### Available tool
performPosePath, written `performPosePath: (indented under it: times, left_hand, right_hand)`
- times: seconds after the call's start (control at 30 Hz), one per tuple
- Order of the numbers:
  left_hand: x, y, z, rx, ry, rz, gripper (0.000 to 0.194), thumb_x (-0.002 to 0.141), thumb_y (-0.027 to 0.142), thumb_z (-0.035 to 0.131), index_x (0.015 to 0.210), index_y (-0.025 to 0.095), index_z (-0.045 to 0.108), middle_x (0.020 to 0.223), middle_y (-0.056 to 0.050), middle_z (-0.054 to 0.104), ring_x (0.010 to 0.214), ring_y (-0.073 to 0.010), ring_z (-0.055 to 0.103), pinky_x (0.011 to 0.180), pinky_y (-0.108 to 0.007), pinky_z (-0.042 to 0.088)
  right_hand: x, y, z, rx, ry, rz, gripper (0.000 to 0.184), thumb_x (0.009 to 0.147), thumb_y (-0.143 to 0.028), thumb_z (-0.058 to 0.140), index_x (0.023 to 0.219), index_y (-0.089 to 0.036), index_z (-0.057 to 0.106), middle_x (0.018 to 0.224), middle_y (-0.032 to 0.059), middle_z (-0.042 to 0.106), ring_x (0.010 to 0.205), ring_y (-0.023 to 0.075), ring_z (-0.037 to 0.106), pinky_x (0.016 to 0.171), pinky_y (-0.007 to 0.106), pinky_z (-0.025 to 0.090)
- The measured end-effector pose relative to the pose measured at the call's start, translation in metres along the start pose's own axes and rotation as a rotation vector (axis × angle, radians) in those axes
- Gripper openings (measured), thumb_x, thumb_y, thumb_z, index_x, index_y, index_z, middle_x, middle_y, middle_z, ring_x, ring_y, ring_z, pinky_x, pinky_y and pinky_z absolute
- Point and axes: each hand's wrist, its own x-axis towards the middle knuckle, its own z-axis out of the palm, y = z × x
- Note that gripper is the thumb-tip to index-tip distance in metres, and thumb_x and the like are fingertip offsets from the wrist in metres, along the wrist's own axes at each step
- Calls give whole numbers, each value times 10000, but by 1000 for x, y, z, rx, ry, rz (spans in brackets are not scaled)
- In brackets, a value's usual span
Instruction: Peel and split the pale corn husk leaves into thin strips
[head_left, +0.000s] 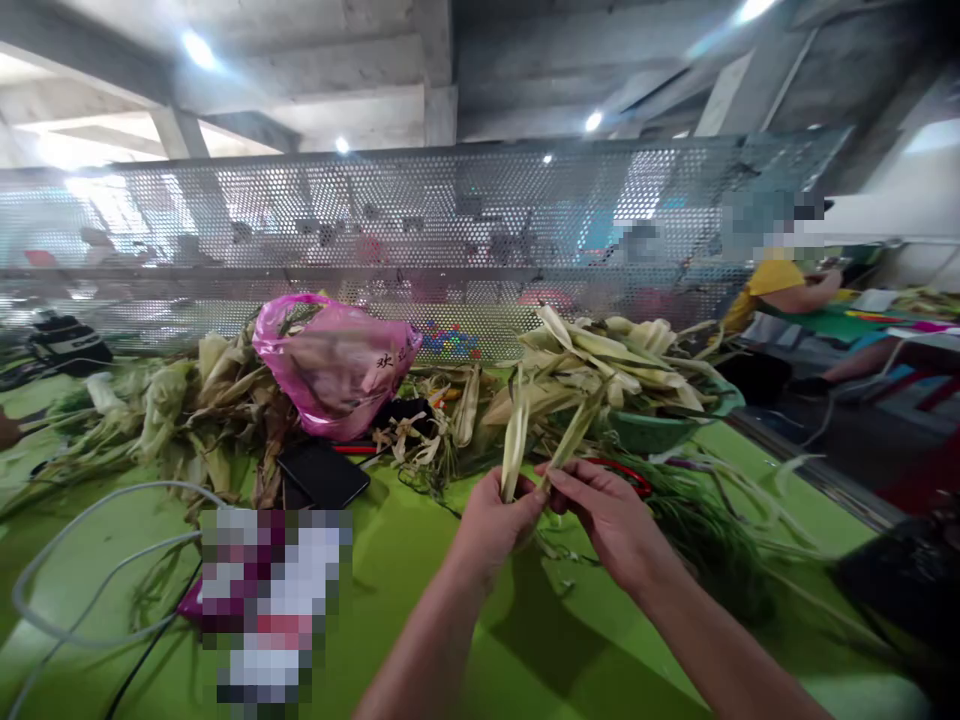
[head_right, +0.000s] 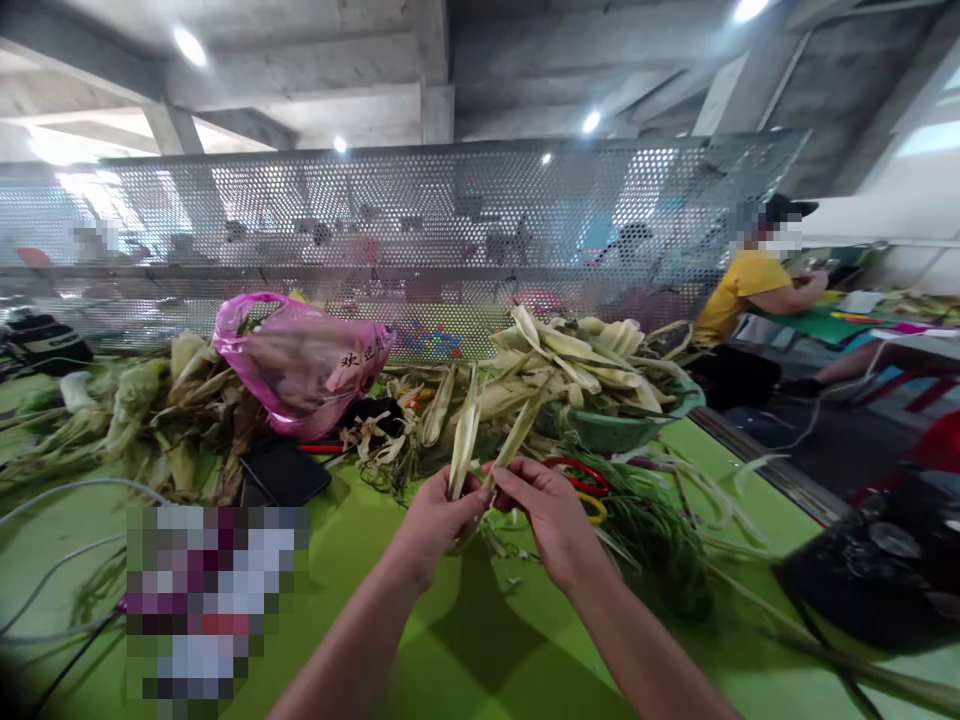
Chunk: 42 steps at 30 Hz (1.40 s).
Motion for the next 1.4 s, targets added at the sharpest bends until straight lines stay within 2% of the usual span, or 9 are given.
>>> performPosePath:
  times: [0.17,0.47,0.6,0.8,1.0,1.13,1.23,1.33,1.4]
  left_hand:
    - [3,-4,-5,-32,-15,9,452,601,479,791,748,167,500,495,86,398,412,-34,278,436,-213,164]
    - [6,-7,-6,10,22,75,461,625,477,776,861,104,640,665,-10,565,574,-82,455,562,-217,317]
    - [8,-9,-5,-11,9,85,453,612,486,769,829,116,624,669,-5,561,583,-89,456,571,-222,320]
    - [6,-1,-10,33,135,126,322,705,438,686,803,161,555,629,27,551,496,-66,347,508,-221,245]
    - [5,10,-20,71,271,203,183,807,348,569,803,166,544,634,4,587,571,-89,428,573,-222,302]
    - [9,5,-21,-40,219,164,262,777,414,615,853,175,538,599,34,515,541,-87,443,538,-214,322]
    - [8,3,-20,-101,141,135,353,763,491,628,880,167,548,565,65,403,457,-60,342,449,-203,239]
    - [5,5,-19,-147,34,116,457,788,595,558,888,149,568,566,73,329,438,-42,217,430,-208,138]
    - [2,8,-18,-164,-24,93,502,806,633,497,879,143,576,575,65,327,449,-47,209,438,-214,124]
  right_hand:
    - [-1,1,0,-5,4,20,251,660,-361,810,834,-184,774,701,16,656,595,116,508,563,244,398]
    - [0,0,-2,-25,-64,-17,282,701,-333,785,945,-196,753,820,33,674,616,100,479,562,221,396]
    - [2,3,-2,-58,-50,-45,213,696,-329,785,854,-193,741,755,7,640,601,95,482,556,217,388]
    - [3,3,-7,-136,34,-83,212,696,-368,766,766,-176,712,675,-4,611,587,107,504,557,228,395]
    - [15,-6,-21,-203,181,-135,262,694,-429,728,810,-202,669,698,-7,644,537,120,544,530,248,437]
    - [44,-7,-27,-391,171,-151,268,720,-461,673,812,-211,638,660,-1,622,540,160,573,539,296,483]
    - [61,-10,-26,-513,155,-194,335,635,-414,750,890,-213,666,765,26,654,536,162,558,542,313,478]
    - [57,-15,-16,-695,134,-302,583,632,-428,766,1163,-244,610,974,51,659,601,165,571,616,331,489]
    - [42,-19,-5,-666,-19,-241,559,750,-501,664,1234,-239,569,1015,63,659,737,196,615,697,337,502]
